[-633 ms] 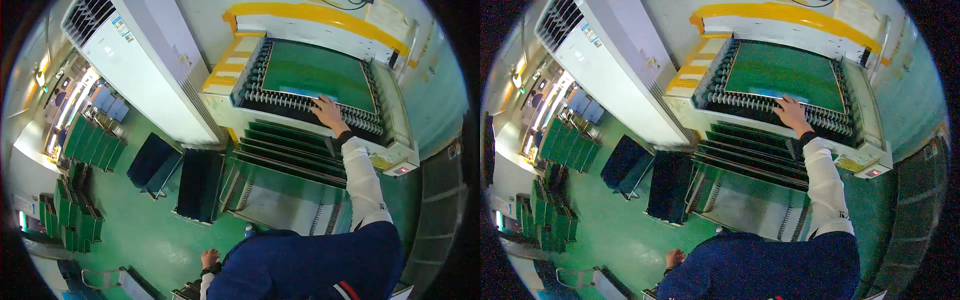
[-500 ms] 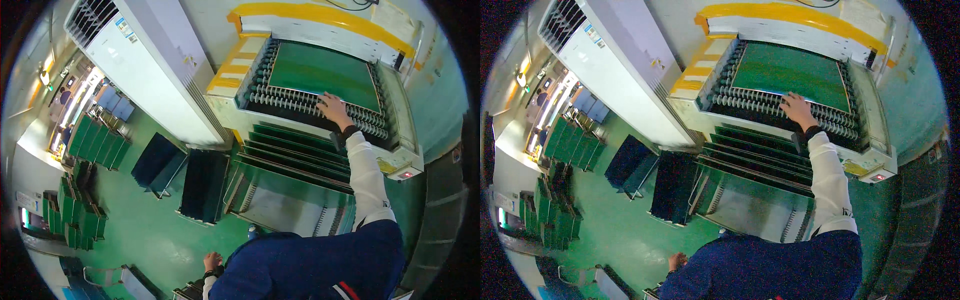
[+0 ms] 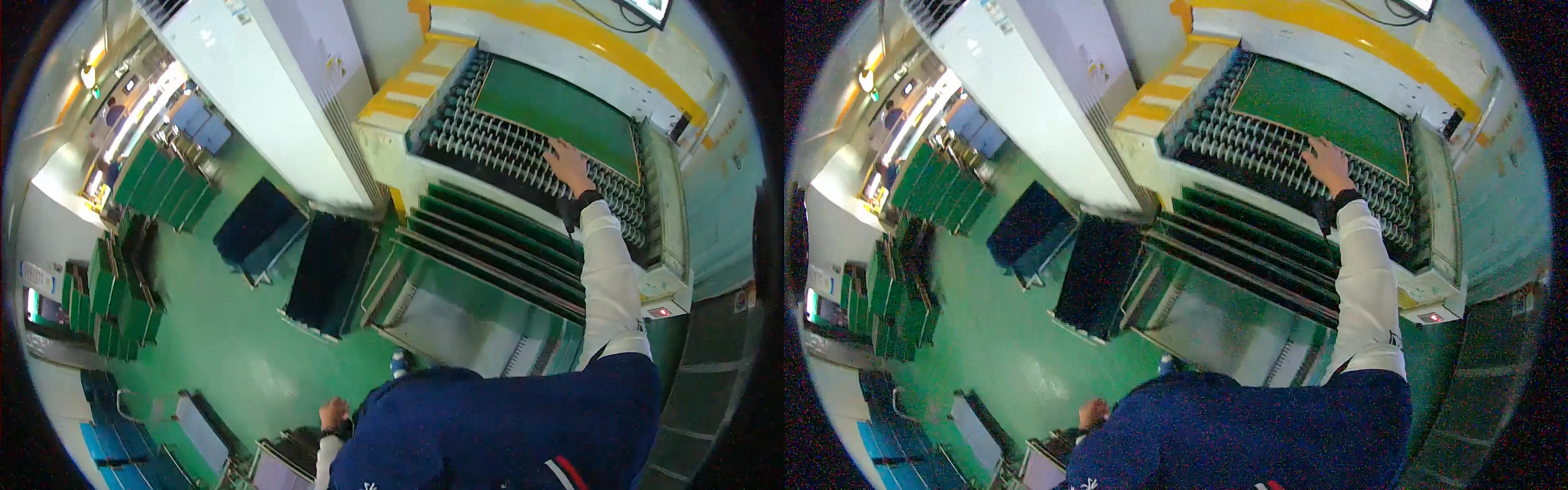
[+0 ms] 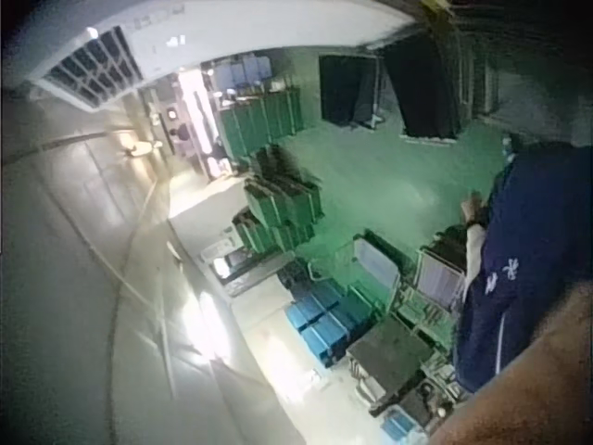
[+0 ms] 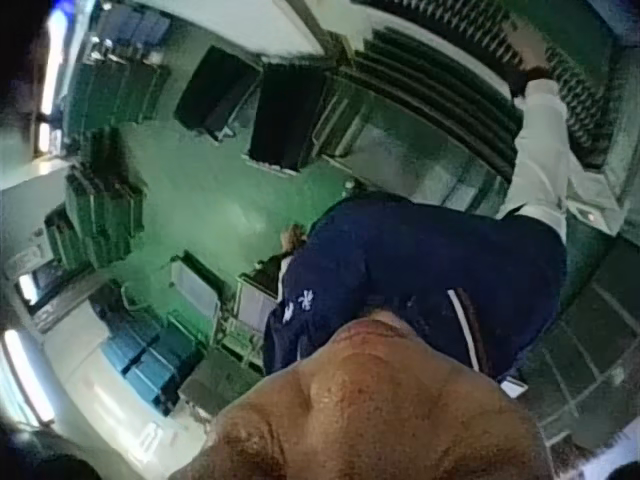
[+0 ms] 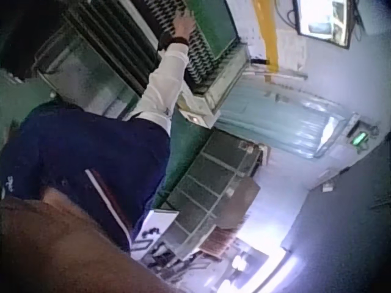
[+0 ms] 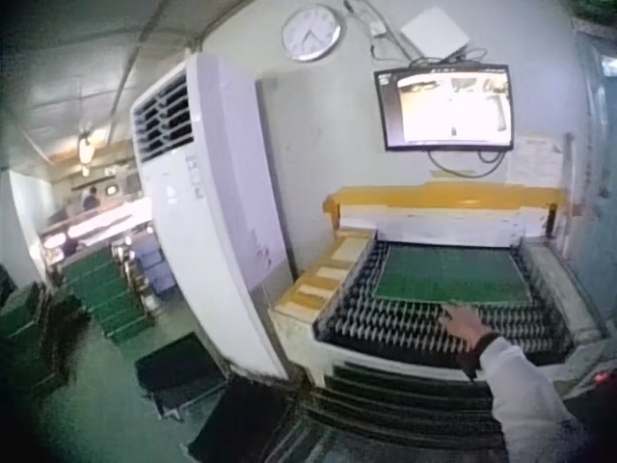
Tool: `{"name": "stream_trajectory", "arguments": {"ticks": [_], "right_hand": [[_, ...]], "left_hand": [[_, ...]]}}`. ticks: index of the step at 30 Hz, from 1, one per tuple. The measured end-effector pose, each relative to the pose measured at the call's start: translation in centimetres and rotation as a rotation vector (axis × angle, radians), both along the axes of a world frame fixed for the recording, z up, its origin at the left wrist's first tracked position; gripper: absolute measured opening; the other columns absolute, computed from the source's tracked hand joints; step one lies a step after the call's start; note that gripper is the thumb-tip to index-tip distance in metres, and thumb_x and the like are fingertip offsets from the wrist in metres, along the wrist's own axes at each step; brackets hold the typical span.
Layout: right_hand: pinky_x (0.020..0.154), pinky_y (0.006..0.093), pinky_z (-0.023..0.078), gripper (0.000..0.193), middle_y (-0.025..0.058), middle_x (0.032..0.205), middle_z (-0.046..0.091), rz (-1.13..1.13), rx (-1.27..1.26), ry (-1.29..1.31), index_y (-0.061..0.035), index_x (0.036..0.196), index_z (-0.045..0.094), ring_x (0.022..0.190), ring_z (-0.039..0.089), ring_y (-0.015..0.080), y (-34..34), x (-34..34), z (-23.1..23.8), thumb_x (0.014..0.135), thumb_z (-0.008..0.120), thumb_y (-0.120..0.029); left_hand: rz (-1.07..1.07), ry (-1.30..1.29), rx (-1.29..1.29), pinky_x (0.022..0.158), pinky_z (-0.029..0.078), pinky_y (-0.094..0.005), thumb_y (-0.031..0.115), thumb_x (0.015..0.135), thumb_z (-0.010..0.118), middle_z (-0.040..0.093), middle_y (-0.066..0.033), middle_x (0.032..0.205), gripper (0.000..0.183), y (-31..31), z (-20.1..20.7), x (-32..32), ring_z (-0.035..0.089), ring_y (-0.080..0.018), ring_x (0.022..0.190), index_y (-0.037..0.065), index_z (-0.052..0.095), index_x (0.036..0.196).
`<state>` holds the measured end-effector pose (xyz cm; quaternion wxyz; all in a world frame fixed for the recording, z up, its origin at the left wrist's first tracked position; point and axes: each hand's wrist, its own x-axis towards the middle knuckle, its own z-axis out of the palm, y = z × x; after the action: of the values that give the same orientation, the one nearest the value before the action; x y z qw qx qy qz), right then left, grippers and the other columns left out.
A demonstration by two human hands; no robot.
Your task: Transferring green printed circuit board panels from a manufacturing machine into a drying or storage rack.
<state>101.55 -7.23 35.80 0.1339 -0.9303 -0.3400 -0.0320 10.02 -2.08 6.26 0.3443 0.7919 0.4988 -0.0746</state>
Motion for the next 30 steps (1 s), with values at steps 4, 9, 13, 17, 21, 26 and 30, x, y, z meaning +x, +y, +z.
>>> {"name": "stream_trajectory", "arguments": {"ticks": [4,9,13,17,21,26,30], "right_hand": [[0.102,0.0444,0.040,0.049,0.0134,0.133,0.056,0.190,0.119,-0.049,-0.0132,0.128,0.059,0.124,0.050,0.0323,-0.8,-3.3,0.1,0.090,0.057,-0.044],[0.096,0.0363,0.045,0.038,0.0148,0.120,0.063,0.446,0.239,0.274,-0.0068,0.120,0.063,0.112,0.059,0.0300,-2.3,-14.9,5.5,0.090,0.062,-0.030],[0.089,0.0347,0.048,0.033,0.0143,0.112,0.066,0.568,0.264,0.585,-0.0032,0.117,0.063,0.102,0.064,0.0268,-4.9,-23.3,7.3,0.088,0.065,-0.019],[0.088,0.0383,0.048,0.033,0.0155,0.112,0.066,0.627,0.288,0.589,-0.0042,0.116,0.064,0.099,0.063,0.0303,-7.6,-28.1,5.9,0.085,0.066,-0.015],[0.089,0.0406,0.048,0.038,0.0164,0.113,0.063,0.633,0.252,0.337,-0.0063,0.119,0.061,0.101,0.060,0.0338,-8.6,-30.5,4.2,0.083,0.068,-0.015],[0.089,0.0417,0.047,0.039,0.0158,0.112,0.063,0.508,0.270,0.313,-0.0049,0.119,0.059,0.103,0.059,0.0340,-8.7,-31.9,2.6,0.082,0.068,-0.013],[0.085,0.0424,0.049,0.036,0.0177,0.107,0.065,0.545,0.295,0.298,-0.0036,0.115,0.062,0.099,0.062,0.0361,-8.8,-31.8,0.4,0.082,0.069,-0.016]], "left_hand": [[1.077,-0.527,-0.602,0.050,0.050,-0.0328,0.020,0.084,0.063,0.065,-0.0127,0.083,0.021,0.9,2.2,5.0,0.063,-0.0230,0.063,0.001,0.058,0.091],[1.060,-0.578,-0.663,0.048,0.050,-0.0305,0.020,0.086,0.061,0.067,-0.0135,0.087,0.029,2.4,0.7,6.1,0.065,-0.0220,0.064,-0.002,0.057,0.105],[1.048,-0.492,-0.581,0.048,0.051,-0.0301,0.020,0.087,0.061,0.067,-0.0136,0.090,0.029,3.0,2.9,9.4,0.066,-0.0216,0.065,-0.002,0.058,0.106],[0.990,-0.549,-0.655,0.049,0.051,-0.0294,0.023,0.089,0.062,0.067,-0.0130,0.089,0.031,4.4,1.7,10.3,0.066,-0.0207,0.066,-0.001,0.058,0.108],[0.979,-0.468,-0.598,0.048,0.051,-0.0289,0.024,0.089,0.061,0.067,-0.0110,0.087,0.030,4.8,2.0,11.1,0.066,-0.0198,0.064,0.000,0.059,0.107],[0.926,-0.458,-0.586,0.051,0.052,-0.0300,0.024,0.089,0.062,0.067,-0.0095,0.091,0.026,5.2,1.8,10.8,0.068,-0.0209,0.071,0.003,0.059,0.105],[0.935,-0.445,-0.557,0.049,0.051,-0.0289,0.025,0.090,0.060,0.068,-0.0083,0.083,0.027,4.8,1.7,10.4,0.065,-0.0173,0.063,0.002,0.063,0.103]]}}
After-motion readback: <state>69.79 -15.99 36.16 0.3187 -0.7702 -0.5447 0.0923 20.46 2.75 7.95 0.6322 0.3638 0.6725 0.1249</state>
